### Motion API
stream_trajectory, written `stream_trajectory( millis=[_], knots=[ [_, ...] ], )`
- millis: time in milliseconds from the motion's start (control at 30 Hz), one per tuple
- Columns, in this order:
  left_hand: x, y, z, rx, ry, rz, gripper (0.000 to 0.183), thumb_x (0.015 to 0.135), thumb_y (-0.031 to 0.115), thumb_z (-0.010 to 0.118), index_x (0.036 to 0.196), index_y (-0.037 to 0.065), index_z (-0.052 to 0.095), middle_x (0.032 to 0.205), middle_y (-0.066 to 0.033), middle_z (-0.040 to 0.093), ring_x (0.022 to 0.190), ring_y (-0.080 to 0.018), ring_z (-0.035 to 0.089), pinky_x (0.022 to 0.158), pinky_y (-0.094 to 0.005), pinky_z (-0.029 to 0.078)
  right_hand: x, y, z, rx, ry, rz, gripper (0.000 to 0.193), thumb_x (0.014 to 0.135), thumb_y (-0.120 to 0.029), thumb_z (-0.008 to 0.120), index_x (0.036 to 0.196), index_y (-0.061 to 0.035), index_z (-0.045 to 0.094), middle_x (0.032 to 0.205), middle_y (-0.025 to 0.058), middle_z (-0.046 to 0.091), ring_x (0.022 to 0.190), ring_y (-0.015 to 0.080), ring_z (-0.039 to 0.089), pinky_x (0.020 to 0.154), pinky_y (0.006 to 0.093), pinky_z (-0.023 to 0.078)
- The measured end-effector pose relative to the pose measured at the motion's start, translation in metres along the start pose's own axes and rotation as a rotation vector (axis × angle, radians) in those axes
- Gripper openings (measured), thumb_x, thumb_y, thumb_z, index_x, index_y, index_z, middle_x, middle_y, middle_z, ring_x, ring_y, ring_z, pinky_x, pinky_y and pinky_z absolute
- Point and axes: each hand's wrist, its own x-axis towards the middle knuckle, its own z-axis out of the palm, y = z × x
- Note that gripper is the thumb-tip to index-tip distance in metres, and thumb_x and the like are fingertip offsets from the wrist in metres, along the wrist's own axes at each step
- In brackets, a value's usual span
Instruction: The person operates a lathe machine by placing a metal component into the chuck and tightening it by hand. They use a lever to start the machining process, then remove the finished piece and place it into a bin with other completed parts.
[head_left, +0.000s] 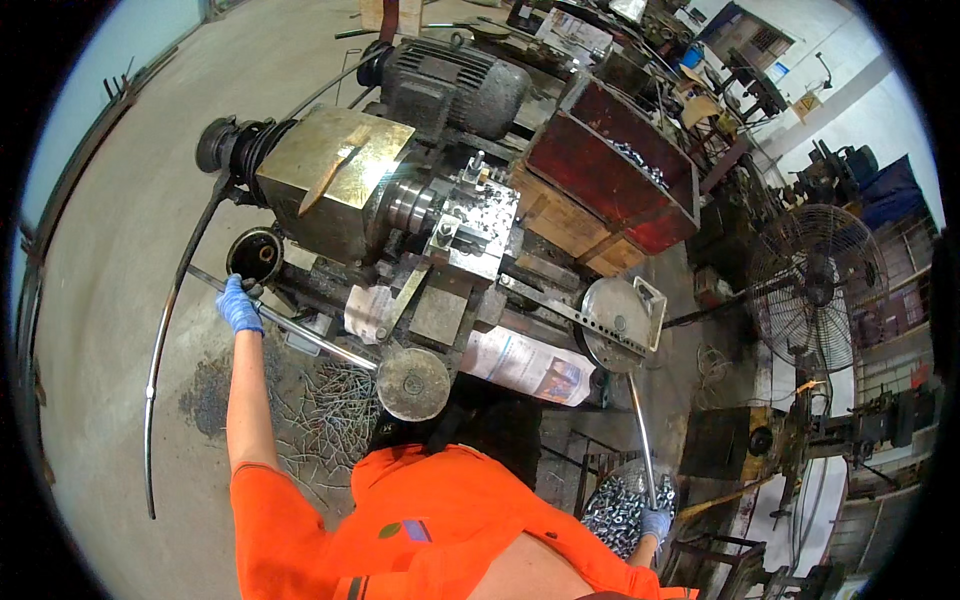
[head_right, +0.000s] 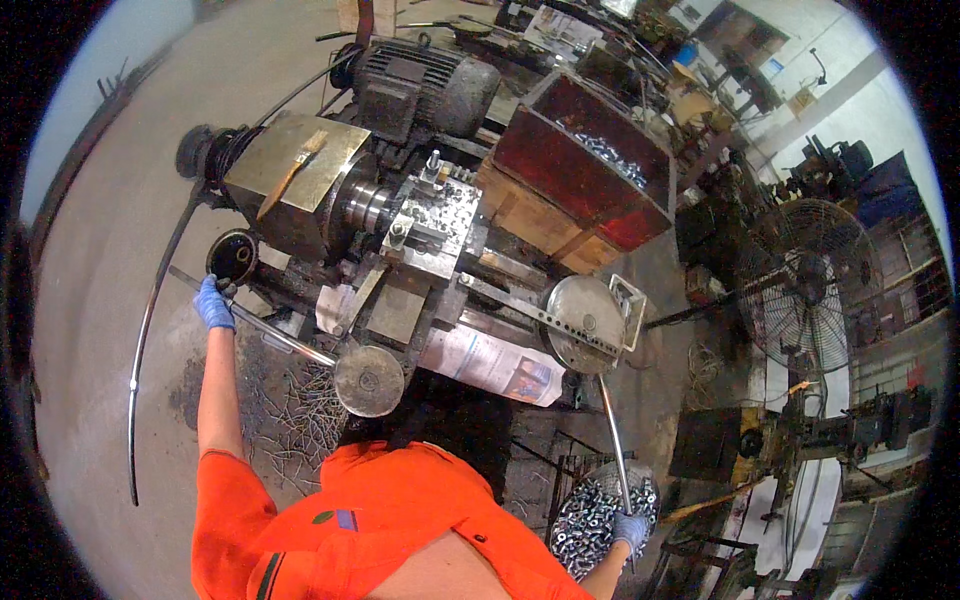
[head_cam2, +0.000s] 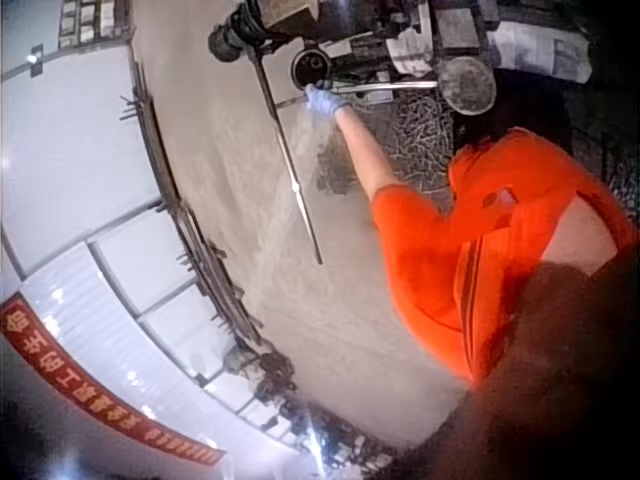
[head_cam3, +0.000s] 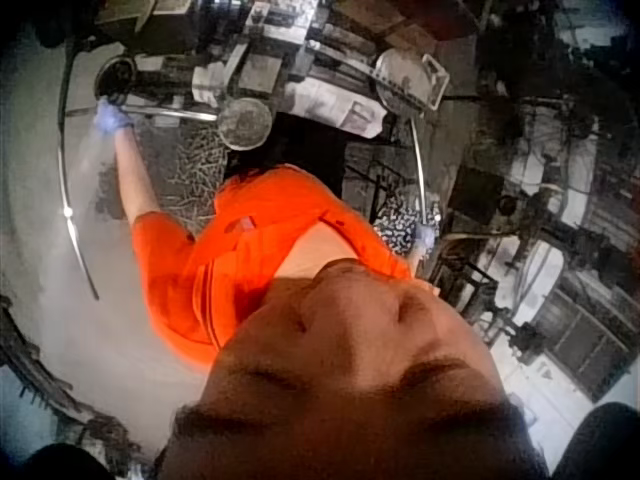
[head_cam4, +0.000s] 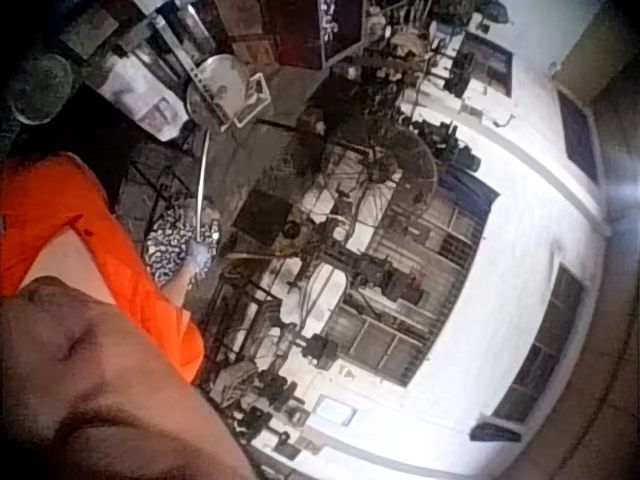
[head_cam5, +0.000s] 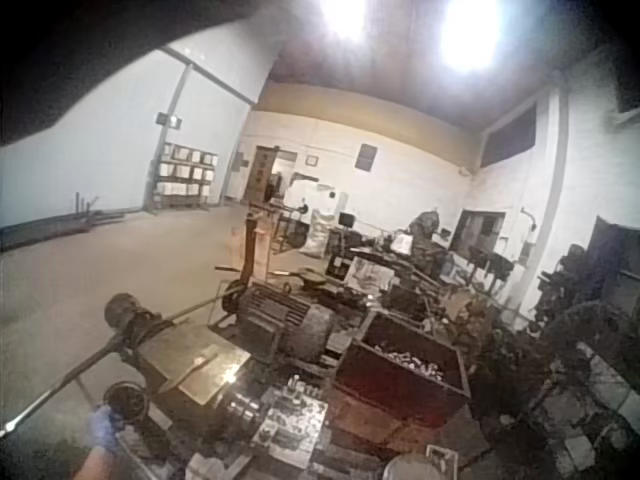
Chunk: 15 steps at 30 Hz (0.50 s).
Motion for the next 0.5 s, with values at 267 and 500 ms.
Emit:
stream_trajectory(
  millis=[267, 500],
  knots=[
    [-0.006, -0.001, 0.003, -0.025, 0.024, -0.021, 0.013, 0.083, 0.011, 0.057, 0.086, -0.001, 0.053, 0.064, -0.0145, 0.062, 0.042, -0.0210, 0.057, 0.037, -0.0290, 0.047, -0.030, -0.021, -0.029, 0.057, 0.127, -0.115, 0.053, 0.073, -0.049, 0.061, 0.096, -0.0017, 0.065, 0.100, 0.0244, 0.062, 0.097, 0.0368, 0.059, 0.086, 0.0420, 0.047],
    [-0.007, 0.000, 0.006, -0.045, 0.000, -0.024, 0.015, 0.083, 0.010, 0.057, 0.088, -0.003, 0.053, 0.066, -0.0162, 0.062, 0.043, -0.0221, 0.057, 0.037, -0.0306, 0.049, -0.003, 0.006, 0.009, 0.067, 0.111, -0.017, 0.042, 0.066, -0.037, 0.066, 0.089, -0.0015, 0.066, 0.093, 0.0223, 0.064, 0.091, 0.0368, 0.061, 0.080, 0.0427, 0.048]
  ],
)
